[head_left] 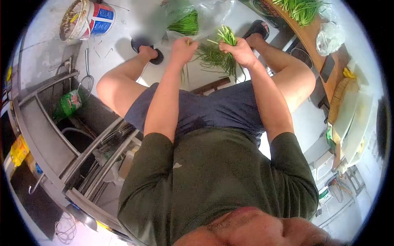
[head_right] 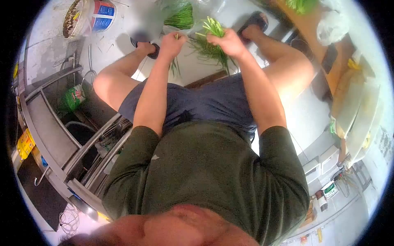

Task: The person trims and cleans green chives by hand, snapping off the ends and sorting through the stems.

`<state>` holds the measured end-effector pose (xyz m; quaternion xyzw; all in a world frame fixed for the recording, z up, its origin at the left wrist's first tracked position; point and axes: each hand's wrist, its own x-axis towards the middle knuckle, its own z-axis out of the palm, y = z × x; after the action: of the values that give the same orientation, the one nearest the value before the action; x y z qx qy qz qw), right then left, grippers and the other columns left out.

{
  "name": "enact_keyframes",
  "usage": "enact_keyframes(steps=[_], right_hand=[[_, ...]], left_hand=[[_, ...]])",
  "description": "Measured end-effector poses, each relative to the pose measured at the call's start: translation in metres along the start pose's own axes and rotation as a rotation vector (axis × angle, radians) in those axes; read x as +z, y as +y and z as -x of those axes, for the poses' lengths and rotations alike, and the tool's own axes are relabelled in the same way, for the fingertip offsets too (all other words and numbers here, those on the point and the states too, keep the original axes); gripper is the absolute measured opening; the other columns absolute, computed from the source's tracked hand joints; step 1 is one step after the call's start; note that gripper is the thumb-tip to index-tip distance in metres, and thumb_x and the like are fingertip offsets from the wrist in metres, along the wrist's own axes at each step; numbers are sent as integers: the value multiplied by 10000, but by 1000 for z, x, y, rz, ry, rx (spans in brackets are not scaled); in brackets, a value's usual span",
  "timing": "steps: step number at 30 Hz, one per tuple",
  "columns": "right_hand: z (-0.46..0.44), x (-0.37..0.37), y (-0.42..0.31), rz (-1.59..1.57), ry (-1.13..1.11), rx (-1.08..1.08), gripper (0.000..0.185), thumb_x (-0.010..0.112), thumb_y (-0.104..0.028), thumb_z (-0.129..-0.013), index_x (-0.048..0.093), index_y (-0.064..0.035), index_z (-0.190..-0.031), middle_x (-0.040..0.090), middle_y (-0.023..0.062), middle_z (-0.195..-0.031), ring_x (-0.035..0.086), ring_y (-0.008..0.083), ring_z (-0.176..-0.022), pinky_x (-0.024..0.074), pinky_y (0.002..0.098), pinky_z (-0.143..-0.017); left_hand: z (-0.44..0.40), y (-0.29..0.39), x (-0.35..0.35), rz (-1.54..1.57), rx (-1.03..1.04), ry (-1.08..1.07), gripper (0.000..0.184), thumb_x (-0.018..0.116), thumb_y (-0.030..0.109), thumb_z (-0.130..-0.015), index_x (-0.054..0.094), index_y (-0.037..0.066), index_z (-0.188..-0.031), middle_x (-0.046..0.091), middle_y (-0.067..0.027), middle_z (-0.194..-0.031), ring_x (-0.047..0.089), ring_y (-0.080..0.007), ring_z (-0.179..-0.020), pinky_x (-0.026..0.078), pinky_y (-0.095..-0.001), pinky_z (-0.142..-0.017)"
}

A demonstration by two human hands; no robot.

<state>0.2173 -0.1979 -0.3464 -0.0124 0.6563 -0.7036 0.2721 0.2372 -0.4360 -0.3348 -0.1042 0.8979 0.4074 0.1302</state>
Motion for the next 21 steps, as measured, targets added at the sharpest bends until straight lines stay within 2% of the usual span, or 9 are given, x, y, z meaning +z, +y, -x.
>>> enact_keyframes(steps=[1, 4, 7, 10, 13, 16, 21], right_hand=[[2, 0, -1, -16, 7, 3, 214, 726, -167, -835, 696, 8, -953, 686, 40, -854, 596, 110, -754, 473, 255, -706], [4, 6, -9, -31, -8, -10, 194, 720, -150, -839, 693, 2, -957, 685, 41, -867, 596, 108, -767, 471, 251, -712], [6, 7, -11, 20, -38, -29, 195, 722, -139, -839, 689, -5, -978, 683, 35, -873, 596, 106, -777, 476, 255, -724], [12, 14, -16, 14, 4, -28, 206, 734, -126, -833, 682, -11, -996, 677, 19, -863, 587, 94, -775, 477, 257, -719], [12, 12, -15, 54, 19, -43, 202, 741, -120, -827, 680, -5, -982, 674, 20, -850, 589, 102, -755, 475, 258, -705], [13, 7, -15, -26, -16, -12, 207, 738, -134, -829, 680, 0, -975, 676, 29, -840, 598, 108, -749, 479, 260, -704], [10, 3, -11, -102, -43, 32, 186, 720, -143, -839, 684, 9, -940, 678, 44, -821, 602, 111, -730, 477, 259, -692]], left_hand=[[1, 0, -1, -25, -22, -46, 398, 693, 345, -802, 699, -16, -969, 695, -200, -852, 670, -290, -826, 504, -374, -764], [12, 13, 11, 173, 84, -36, 369, 706, 336, -817, 707, -4, -962, 697, -128, -808, 643, -218, -742, 491, -341, -695], [19, 32, 21, 558, 6, -109, 286, 686, 287, -833, 723, 16, -915, 695, -71, -782, 617, -152, -717, 484, -321, -686], [18, 38, 31, 670, -96, -70, 253, 676, 255, -853, 719, 15, -920, 674, -27, -770, 569, -110, -706, 465, -296, -668], [17, 38, 39, 716, -71, -50, 265, 677, 261, -850, 715, 14, -936, 680, -38, -782, 577, -117, -707, 460, -301, -659], [16, 40, 35, 641, -44, -85, 190, 664, 217, -889, 683, 31, -922, 555, 31, -684, 464, -67, -592, 381, -248, -547], [9, 33, 27, 389, 104, -66, 292, 644, 287, -894, 683, 11, -978, 604, -11, -708, 518, -100, -609, 416, -271, -567]])
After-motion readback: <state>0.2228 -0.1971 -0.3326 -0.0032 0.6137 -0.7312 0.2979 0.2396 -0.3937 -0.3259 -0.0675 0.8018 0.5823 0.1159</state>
